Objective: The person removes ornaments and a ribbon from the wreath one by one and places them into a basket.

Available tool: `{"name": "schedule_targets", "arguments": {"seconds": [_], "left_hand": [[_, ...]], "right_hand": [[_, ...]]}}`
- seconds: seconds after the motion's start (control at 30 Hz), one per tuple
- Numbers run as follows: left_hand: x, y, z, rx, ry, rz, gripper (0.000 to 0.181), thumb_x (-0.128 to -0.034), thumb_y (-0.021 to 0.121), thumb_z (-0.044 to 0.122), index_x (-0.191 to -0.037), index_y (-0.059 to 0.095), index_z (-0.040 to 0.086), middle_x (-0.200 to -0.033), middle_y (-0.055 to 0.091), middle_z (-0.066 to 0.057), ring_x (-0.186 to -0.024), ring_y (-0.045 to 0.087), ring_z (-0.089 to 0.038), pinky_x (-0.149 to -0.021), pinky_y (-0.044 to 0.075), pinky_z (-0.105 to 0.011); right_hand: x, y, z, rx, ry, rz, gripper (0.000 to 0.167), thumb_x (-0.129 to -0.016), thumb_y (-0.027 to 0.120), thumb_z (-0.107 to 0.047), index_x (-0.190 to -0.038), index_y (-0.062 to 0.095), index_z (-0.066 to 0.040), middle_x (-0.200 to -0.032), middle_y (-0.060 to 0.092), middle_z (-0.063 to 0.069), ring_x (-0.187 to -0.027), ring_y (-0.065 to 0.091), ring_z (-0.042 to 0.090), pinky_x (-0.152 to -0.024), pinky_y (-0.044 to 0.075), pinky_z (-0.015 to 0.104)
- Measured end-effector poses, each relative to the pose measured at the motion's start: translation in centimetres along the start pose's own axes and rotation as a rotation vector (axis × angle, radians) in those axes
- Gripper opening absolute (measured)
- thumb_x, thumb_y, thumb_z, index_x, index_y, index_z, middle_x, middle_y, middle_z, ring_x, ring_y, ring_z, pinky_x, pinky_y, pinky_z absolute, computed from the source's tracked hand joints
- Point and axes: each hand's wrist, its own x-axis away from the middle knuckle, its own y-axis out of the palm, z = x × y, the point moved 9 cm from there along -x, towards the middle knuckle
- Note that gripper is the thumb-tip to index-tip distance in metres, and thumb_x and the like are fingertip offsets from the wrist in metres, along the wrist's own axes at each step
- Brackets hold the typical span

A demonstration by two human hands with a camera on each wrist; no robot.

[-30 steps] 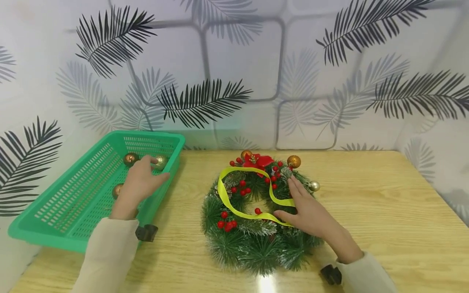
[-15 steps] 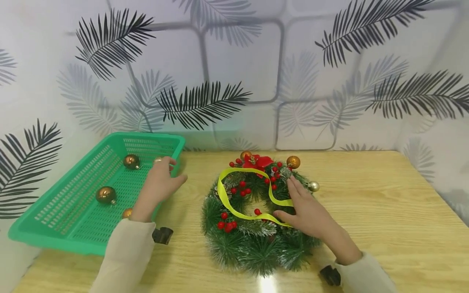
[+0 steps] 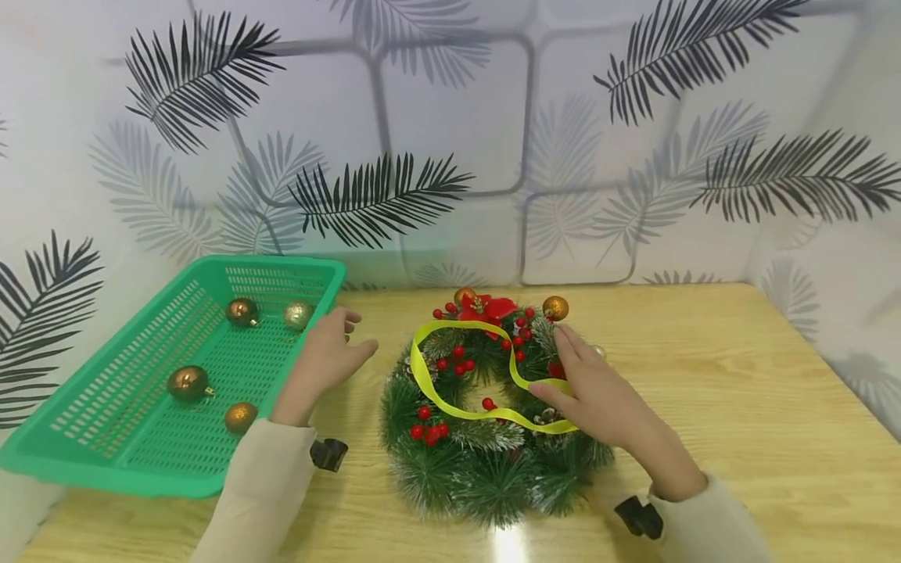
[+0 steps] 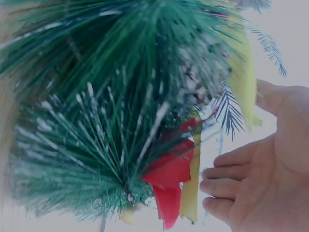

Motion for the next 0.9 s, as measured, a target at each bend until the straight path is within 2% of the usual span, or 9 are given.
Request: {"name": "schedule_targets", "arguments": {"seconds": [0.23, 0.4, 0.6, 0.8, 0.9], "left_hand": [[-0.3, 0.8, 0.0, 0.035, -0.014, -0.019, 0.051, -0.0918, 0.056, 0.023, -0.133, 0.042, -0.003, -0.131, 0.048, -0.028, -0.121, 0.047, -0.043, -0.093, 0.045, -0.054], [-0.5, 1.4, -0.3, 0.049, -0.012, -0.029, 0.051, -0.0917, 0.056, 0.023, -0.133, 0.042, -0.003, -0.132, 0.048, -0.029, -0.121, 0.047, -0.044, -0.093, 0.046, -0.054], [-0.8, 1.7, -0.5, 0.056, -0.019, -0.037, 0.050, -0.0924, 0.054, 0.025, -0.133, 0.042, -0.002, -0.133, 0.047, -0.028, -0.122, 0.047, -0.044, -0.093, 0.045, -0.054], [-0.7, 2.2, -0.7, 0.065, -0.033, -0.062, 0.050, -0.0936, 0.053, 0.025, -0.134, 0.041, -0.002, -0.134, 0.046, -0.029, -0.123, 0.046, -0.044, -0.093, 0.045, -0.055], [-0.7, 2.3, -0.5, 0.068, -0.029, -0.063, 0.050, -0.0935, 0.053, 0.024, -0.134, 0.041, -0.002, -0.133, 0.046, -0.029, -0.122, 0.047, -0.044, -0.093, 0.045, -0.055]], "right_hand": [[1.2, -1.3, 0.3, -0.037, 0.069, 0.126, 0.075, -0.097, 0.053, -0.033, -0.147, 0.018, 0.010, -0.154, 0.018, 0.028, -0.141, 0.020, 0.045, -0.110, 0.026, 0.060], [2.6, -0.7, -1.0, -0.018, 0.168, 0.204, 0.077, -0.096, 0.054, -0.032, -0.146, 0.018, 0.013, -0.153, 0.016, 0.032, -0.139, 0.022, 0.049, -0.110, 0.027, 0.060], [2.7, 0.8, -2.4, 0.071, 0.233, 0.204, 0.083, -0.096, 0.052, -0.043, -0.142, 0.021, 0.019, -0.150, 0.017, 0.038, -0.138, 0.021, 0.051, -0.109, 0.028, 0.060], [2.1, 2.5, -1.9, 0.103, 0.332, 0.138, 0.088, -0.097, 0.045, -0.050, -0.142, 0.017, 0.020, -0.149, 0.014, 0.039, -0.141, 0.015, 0.049, -0.113, 0.021, 0.058], [2.0, 3.0, -1.6, 0.110, 0.363, 0.133, 0.089, -0.097, 0.043, -0.052, -0.142, 0.017, 0.020, -0.149, 0.014, 0.038, -0.141, 0.016, 0.048, -0.113, 0.021, 0.058]]}}
